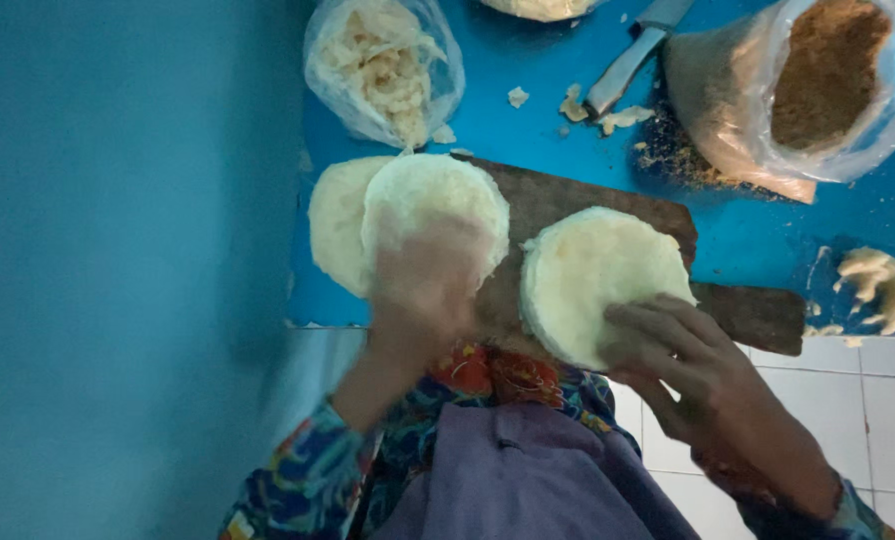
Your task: The person sits on the floor and peels thin translucent skins off round dough discs one at a time, working over a board on their lap. They tear the skin free, set the peeled disc on a growing stack on the table, and place discarded skins in a plastic bag.
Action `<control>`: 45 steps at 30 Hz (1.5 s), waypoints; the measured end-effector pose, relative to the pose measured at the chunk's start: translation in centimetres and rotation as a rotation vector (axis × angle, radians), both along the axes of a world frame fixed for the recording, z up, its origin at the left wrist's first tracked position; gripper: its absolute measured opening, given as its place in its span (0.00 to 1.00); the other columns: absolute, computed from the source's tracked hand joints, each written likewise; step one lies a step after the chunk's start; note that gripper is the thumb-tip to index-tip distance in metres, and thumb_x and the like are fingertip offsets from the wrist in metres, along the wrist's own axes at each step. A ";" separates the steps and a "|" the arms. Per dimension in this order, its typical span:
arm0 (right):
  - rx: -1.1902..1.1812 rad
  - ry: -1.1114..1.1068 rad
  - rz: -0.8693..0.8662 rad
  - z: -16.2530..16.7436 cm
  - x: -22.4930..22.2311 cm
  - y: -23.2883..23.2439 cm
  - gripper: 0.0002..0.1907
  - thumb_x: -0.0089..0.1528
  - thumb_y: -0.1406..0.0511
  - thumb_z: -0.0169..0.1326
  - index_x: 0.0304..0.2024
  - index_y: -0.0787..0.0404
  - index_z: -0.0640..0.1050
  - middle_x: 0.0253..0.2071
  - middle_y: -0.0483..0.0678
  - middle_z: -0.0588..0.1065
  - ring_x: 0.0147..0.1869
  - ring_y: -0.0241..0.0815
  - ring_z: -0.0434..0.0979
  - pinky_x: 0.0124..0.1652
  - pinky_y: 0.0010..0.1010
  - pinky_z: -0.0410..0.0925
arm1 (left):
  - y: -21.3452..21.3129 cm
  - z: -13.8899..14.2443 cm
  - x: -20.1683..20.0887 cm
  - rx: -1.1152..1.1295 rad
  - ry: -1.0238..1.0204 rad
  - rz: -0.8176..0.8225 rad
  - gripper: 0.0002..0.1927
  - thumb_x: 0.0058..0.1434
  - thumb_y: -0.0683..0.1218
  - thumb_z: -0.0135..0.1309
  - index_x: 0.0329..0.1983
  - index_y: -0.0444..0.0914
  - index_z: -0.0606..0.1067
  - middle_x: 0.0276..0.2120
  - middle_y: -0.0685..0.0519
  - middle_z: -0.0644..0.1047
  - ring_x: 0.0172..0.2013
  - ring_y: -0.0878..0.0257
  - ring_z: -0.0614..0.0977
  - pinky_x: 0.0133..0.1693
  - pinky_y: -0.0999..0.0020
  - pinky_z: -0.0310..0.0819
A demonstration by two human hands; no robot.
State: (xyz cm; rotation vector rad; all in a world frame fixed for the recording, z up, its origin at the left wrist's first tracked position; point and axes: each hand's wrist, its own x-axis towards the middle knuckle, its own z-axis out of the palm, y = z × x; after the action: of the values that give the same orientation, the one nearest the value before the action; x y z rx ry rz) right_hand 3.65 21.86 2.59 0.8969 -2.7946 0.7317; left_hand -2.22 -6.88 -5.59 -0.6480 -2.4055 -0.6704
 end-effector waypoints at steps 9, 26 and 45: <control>-0.014 -0.074 -0.124 1.7 -0.4 0.8 0.14 0.56 0.69 0.59 0.45 0.60 0.80 0.55 0.48 0.77 0.61 0.53 0.75 0.56 0.43 0.70 | -4.9 0.9 -6.1 -0.076 -0.372 0.338 0.27 0.61 0.53 0.60 0.59 0.34 0.73 0.48 0.40 0.75 0.54 0.41 0.72 0.55 0.27 0.51; -0.429 -0.205 0.095 4.7 -8.1 -4.0 0.42 0.55 0.62 0.65 0.67 0.67 0.63 0.67 0.54 0.66 0.69 0.47 0.70 0.61 0.38 0.68 | -1.2 8.1 -2.8 0.431 -0.302 -0.188 0.05 0.78 0.46 0.47 0.51 0.41 0.68 0.37 0.46 0.77 0.38 0.47 0.83 0.38 0.57 0.75; -1.264 -0.647 -0.241 3.7 -10.9 -0.2 0.20 0.66 0.62 0.60 0.59 0.61 0.76 0.55 0.48 0.78 0.58 0.43 0.79 0.56 0.40 0.74 | 5.4 4.5 -1.3 1.569 -0.931 -0.766 0.36 0.64 0.40 0.61 0.73 0.32 0.60 0.59 0.47 0.76 0.57 0.60 0.78 0.56 0.60 0.77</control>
State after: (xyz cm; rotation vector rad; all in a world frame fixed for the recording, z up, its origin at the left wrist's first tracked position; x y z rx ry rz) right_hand -7.29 21.66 6.24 0.0497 -1.9343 2.5541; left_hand -3.55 -1.44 -1.11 -0.4790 -1.2190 -3.1204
